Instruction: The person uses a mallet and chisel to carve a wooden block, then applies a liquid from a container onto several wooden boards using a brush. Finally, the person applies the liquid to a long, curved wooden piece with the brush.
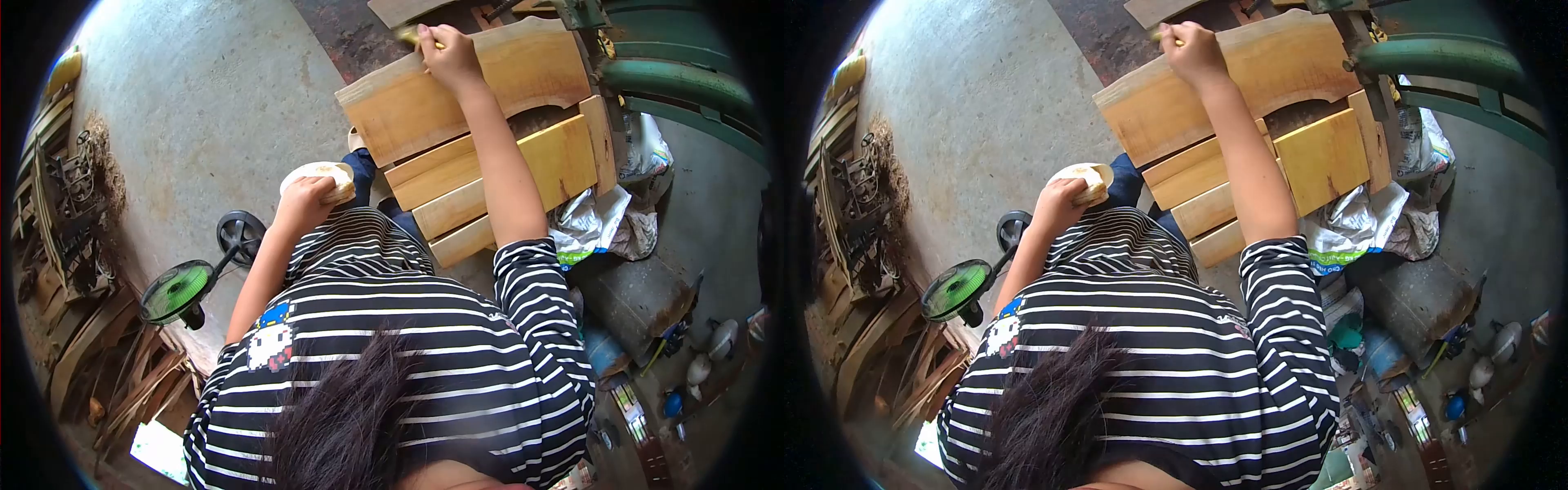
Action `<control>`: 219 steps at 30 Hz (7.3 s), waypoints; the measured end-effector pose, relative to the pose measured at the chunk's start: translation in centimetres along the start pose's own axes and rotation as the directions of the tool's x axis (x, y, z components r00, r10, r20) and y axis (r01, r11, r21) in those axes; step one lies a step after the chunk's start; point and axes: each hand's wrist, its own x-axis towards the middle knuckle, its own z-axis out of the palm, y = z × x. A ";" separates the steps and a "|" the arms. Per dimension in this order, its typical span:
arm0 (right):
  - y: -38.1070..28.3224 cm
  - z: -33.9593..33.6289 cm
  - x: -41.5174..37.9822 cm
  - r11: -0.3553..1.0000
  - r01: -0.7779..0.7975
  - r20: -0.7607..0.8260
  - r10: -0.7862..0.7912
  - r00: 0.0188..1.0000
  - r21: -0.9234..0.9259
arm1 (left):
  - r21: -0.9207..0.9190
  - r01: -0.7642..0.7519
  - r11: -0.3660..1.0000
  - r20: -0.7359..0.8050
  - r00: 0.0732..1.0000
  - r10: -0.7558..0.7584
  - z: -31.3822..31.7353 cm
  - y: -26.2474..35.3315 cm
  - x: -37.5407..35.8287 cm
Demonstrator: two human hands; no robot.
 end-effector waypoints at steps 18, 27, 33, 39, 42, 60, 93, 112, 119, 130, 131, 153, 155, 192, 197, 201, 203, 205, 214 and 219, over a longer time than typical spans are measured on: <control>-8.7 -0.8 -6.7 0.515 -0.323 0.106 0.406 0.908 0.794 | -0.007 -0.016 1.000 -0.105 0.994 0.015 0.5 1.8 -0.4; -1.6 -15.4 -27.1 0.918 -0.368 -0.512 0.248 0.822 -0.147 | 0.064 -0.052 0.997 -0.070 0.996 0.057 1.3 4.5 -1.5; -4.7 -12.7 -31.2 0.954 -0.299 -0.377 0.287 0.881 0.027 | 0.077 -0.069 0.995 0.000 0.998 0.069 4.0 7.6 -2.7; -8.7 -17.3 -32.5 0.709 -0.485 -0.289 0.674 0.679 0.512 | 0.078 -0.134 0.988 0.059 0.990 0.129 6.7 10.4 -5.0; -8.3 -18.9 -36.1 0.774 -0.592 -0.386 0.629 0.676 0.224 | 0.087 -0.136 0.987 0.030 0.991 0.133 7.8 10.8 -6.5; -6.9 -19.8 -42.5 0.382 -0.679 -0.192 0.920 0.341 0.627 | 0.143 -0.129 0.981 -0.020 0.991 0.133 8.3 13.0 -8.9; 5.0 -10.5 -41.0 0.181 -0.851 0.230 0.916 0.329 0.493 | 0.119 -0.096 0.988 -0.002 0.995 0.097 8.6 10.7 -9.9; -18.9 -14.2 -34.8 0.679 -0.477 -0.037 0.595 0.803 0.557 | -0.241 -0.207 0.948 -0.277 0.951 0.137 6.8 8.1 -15.4; -24.2 -8.9 -36.5 0.875 -0.380 0.143 0.353 0.925 0.298 | -0.320 -0.494 0.808 -0.315 0.860 0.401 6.1 10.6 -15.2; -23.6 -9.0 -40.6 0.901 -0.396 0.122 0.379 0.917 0.177 | -0.272 -0.572 0.774 -0.324 0.812 0.486 7.6 11.5 -17.0; -23.2 -9.0 -40.8 0.864 -0.438 0.169 0.407 0.898 0.249 | -0.291 -0.534 0.794 -0.322 0.836 0.444 7.8 11.6 -16.9; -4.4 -29.7 -39.6 0.720 -0.243 -0.382 0.586 0.715 0.650 | -0.259 -0.069 0.963 -0.384 0.922 -0.038 13.5 22.9 -1.9; -0.2 -32.9 -38.1 0.776 -0.261 -0.466 0.571 0.676 0.574 | -0.219 -0.154 0.963 -0.497 0.867 0.026 14.4 23.2 -1.0; 9.7 -25.0 -28.5 0.988 0.139 -0.121 -0.147 0.982 -0.074 | -0.450 0.019 0.893 -0.615 0.718 -0.325 13.8 23.9 -4.3; 6.2 -26.4 -27.7 0.880 -0.309 0.152 0.272 0.950 0.360 | -0.419 0.050 0.906 -0.656 0.673 -0.341 13.4 23.3 -4.9; 8.1 -28.5 -23.2 0.991 -0.054 -0.186 0.076 0.980 0.120 | -0.305 0.062 0.950 -0.653 0.713 -0.256 13.3 23.6 -5.1; 9.8 -27.3 -21.4 0.953 0.131 -0.267 -0.206 0.942 -0.273 | -0.297 0.079 0.951 -0.654 0.710 -0.263 13.5 23.7 -5.2; 9.7 -24.3 -22.8 0.910 0.133 -0.167 -0.212 0.963 -0.393 | -0.274 0.070 0.959 -0.662 0.710 -0.241 13.8 23.4 -5.2; 4.0 -22.2 -26.3 0.764 -0.264 0.323 0.077 0.943 0.589 | -0.237 0.124 0.963 -0.711 0.654 -0.259 13.2 23.9 -5.5; 7.8 -27.2 -19.8 0.952 0.002 -0.117 0.035 0.992 0.305 | -0.285 0.130 0.950 -0.686 0.664 -0.297 13.4 24.2 -5.2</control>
